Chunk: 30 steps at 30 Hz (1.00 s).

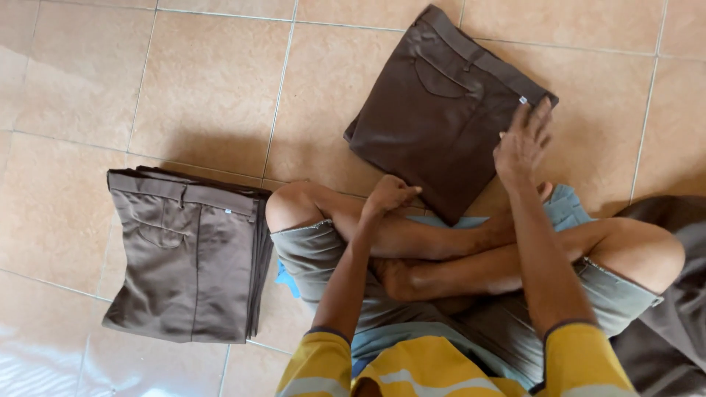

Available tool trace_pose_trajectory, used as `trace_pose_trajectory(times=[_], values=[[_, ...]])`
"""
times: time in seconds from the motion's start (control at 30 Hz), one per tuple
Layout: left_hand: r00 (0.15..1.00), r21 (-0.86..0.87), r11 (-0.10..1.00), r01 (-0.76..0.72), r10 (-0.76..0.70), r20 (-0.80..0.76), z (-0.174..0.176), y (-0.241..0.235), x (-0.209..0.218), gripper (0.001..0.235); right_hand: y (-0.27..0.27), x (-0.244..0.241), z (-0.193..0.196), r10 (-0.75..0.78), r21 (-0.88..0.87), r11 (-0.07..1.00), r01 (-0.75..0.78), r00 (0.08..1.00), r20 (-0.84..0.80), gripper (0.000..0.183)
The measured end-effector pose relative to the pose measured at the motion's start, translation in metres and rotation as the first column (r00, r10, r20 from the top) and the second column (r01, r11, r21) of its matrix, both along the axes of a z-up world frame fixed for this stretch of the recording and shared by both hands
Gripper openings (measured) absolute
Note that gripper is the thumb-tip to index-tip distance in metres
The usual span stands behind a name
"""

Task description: The person sits cross-legged on a tiled floor and folds brown trousers by hand. They smooth the fabric, fold the legs together, fold the garment in half, and then fold it into a compact rectangle. The folded trousers are placed on a stack to the left.

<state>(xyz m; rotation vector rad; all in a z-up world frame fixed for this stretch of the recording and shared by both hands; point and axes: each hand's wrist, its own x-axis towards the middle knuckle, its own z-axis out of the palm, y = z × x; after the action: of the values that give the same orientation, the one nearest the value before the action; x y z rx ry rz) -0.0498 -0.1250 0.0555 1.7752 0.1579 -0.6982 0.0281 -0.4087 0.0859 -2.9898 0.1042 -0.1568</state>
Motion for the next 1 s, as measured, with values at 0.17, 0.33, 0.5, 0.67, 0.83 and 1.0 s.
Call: trace_pose_trajectory(times=[0.17, 0.33, 0.5, 0.67, 0.83, 1.0], values=[[0.845, 0.484, 0.704, -0.52, 0.34, 0.412, 0.015, 0.068, 0.044, 0.039, 0.028, -0.08, 0.039, -0.102, 0.444, 0.858, 0.26, 0.932, -0.348, 0.089], [0.84, 0.433, 0.746, -0.505, 0.31, 0.446, -0.046, 0.08, 0.069, 0.043, -0.023, -0.016, -0.059, -0.222, 0.391, 0.887, 0.246, 0.969, -0.108, 0.052], [0.884, 0.489, 0.768, -0.414, 0.211, 0.417, -0.049, 0.045, 0.058, 0.048, -0.056, -0.029, -0.052, -0.344, 0.402, 0.797, 0.451, 0.886, -0.311, 0.091], [0.84, 0.611, 0.654, -0.446, 0.069, 0.539, -0.019, 0.034, 0.049, 0.025, -0.036, -0.097, -0.057, -0.092, 0.393, 0.859, 0.327, 0.855, -0.511, 0.065], [0.618, 0.387, 0.6, -0.7, 0.239, 0.749, -0.091, 0.048, 0.077, 0.025, 0.029, -0.117, 0.063, -0.109, 0.622, 0.592, 0.512, 0.816, -0.568, 0.051], [0.674, 0.228, 0.721, -0.655, 0.42, 0.607, -0.093, 0.067, 0.082, 0.015, 0.002, -0.112, -0.017, -0.238, 0.735, 0.483, 0.475, 0.88, -0.412, 0.031]])
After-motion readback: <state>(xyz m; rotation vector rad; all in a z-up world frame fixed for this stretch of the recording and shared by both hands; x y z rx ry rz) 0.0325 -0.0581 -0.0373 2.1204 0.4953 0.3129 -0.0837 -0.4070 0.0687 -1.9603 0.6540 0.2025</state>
